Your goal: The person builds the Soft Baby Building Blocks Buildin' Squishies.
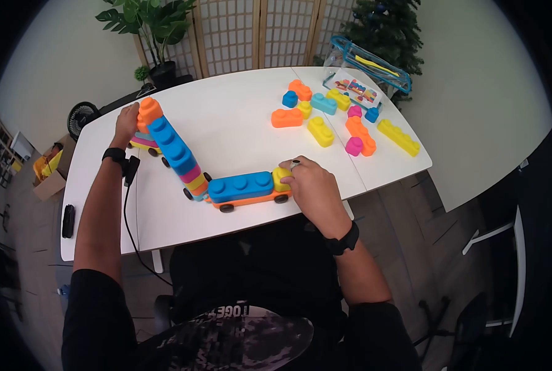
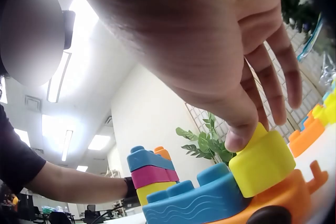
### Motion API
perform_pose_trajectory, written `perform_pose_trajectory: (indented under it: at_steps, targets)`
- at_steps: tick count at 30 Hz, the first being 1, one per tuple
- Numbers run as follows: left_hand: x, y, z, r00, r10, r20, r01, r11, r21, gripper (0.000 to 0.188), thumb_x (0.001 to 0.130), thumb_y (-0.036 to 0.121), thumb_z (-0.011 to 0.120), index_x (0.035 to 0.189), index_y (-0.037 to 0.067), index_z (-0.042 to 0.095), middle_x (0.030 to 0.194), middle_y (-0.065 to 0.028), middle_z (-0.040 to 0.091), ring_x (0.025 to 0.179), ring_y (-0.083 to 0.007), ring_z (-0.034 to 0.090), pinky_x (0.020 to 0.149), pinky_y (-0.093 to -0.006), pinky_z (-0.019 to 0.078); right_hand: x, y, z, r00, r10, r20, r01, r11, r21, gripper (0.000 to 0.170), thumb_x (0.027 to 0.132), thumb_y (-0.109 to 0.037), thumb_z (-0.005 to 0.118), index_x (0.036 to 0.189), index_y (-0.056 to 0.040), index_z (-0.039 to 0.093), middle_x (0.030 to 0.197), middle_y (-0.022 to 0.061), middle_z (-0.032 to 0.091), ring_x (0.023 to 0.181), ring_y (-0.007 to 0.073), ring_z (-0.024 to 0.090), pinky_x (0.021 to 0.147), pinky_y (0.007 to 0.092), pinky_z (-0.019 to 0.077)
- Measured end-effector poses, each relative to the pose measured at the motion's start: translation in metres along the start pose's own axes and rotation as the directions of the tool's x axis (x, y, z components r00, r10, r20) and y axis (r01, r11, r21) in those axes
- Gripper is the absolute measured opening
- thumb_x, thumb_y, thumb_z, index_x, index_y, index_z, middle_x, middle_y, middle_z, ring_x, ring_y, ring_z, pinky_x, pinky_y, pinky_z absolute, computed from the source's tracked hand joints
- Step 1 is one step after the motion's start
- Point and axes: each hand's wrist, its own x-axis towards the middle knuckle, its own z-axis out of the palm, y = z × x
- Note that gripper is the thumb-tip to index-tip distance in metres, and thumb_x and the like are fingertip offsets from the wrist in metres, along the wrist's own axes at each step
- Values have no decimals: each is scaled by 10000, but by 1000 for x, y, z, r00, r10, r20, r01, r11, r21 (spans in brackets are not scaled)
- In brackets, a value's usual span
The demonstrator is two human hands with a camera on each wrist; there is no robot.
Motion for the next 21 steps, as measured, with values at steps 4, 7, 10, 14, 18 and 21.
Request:
perform_pose_trajectory:
  at_steps: [4, 7, 10, 14, 18, 21]
  targets:
    - [-4, 6, 3, 998, 61, -31, -59, 997, 45, 439, 1017, 394, 449, 921, 15, 650, 960, -202, 737, 921, -389, 709, 806, -461, 526, -5, 2, 11, 1000, 25, -13, -25, 1000, 13, 188, 965, -124, 720, 1133, -71, 788, 1097, 86, 730, 884, 327, 739, 790, 405, 601]
    - [-11, 11, 0, 985, 170, -39, -162, 975, 153, 451, 1016, 396, 447, 918, 4, 645, 951, -206, 731, 918, -399, 699, 811, -475, 521, -8, 0, 19, 997, 74, -9, -73, 996, 52, 162, 977, -95, 690, 1110, -62, 777, 1148, 70, 720, 911, 327, 740, 806, 406, 600]
    - [-10, 4, 3, 943, 323, -78, -286, 908, 305, 460, 1022, 400, 433, 924, 3, 645, 950, -199, 729, 926, -402, 695, 814, -475, 516, -12, -11, 20, 988, 117, -98, -104, 986, 132, 147, 986, -80, 662, 1093, -59, 761, 1182, 70, 706, 954, 323, 733, 812, 419, 596]
    - [-2, -2, 5, 993, 110, -43, -108, 992, 62, 477, 1030, 420, 436, 941, 19, 678, 1002, -210, 739, 969, -423, 682, 832, -493, 512, -14, -8, 33, 974, 223, -39, -209, 951, 228, 230, 1004, -70, 617, 1220, -109, 688, 1260, 90, 665, 1008, 379, 710, 844, 464, 587]
    - [-10, -10, 7, 823, 558, -102, -457, 758, 465, 323, 1057, 283, 423, 932, 15, 553, 991, -210, 671, 979, -459, 635, 801, -507, 492, -19, 1, 48, 974, 177, -140, -126, 941, 313, 291, 1013, -62, 591, 1284, -143, 660, 1248, 108, 649, 1155, 352, 662, 935, 471, 563]
    - [-16, 7, 8, 916, 357, -181, -309, 919, 245, 381, 1022, 318, 464, 928, 25, 689, 965, -189, 736, 932, -398, 692, 803, -477, 525, -18, 2, 47, 972, 167, -164, -114, 950, 290, 279, 1010, -59, 595, 1267, -133, 676, 1261, 103, 650, 1121, 360, 638, 950, 472, 554]
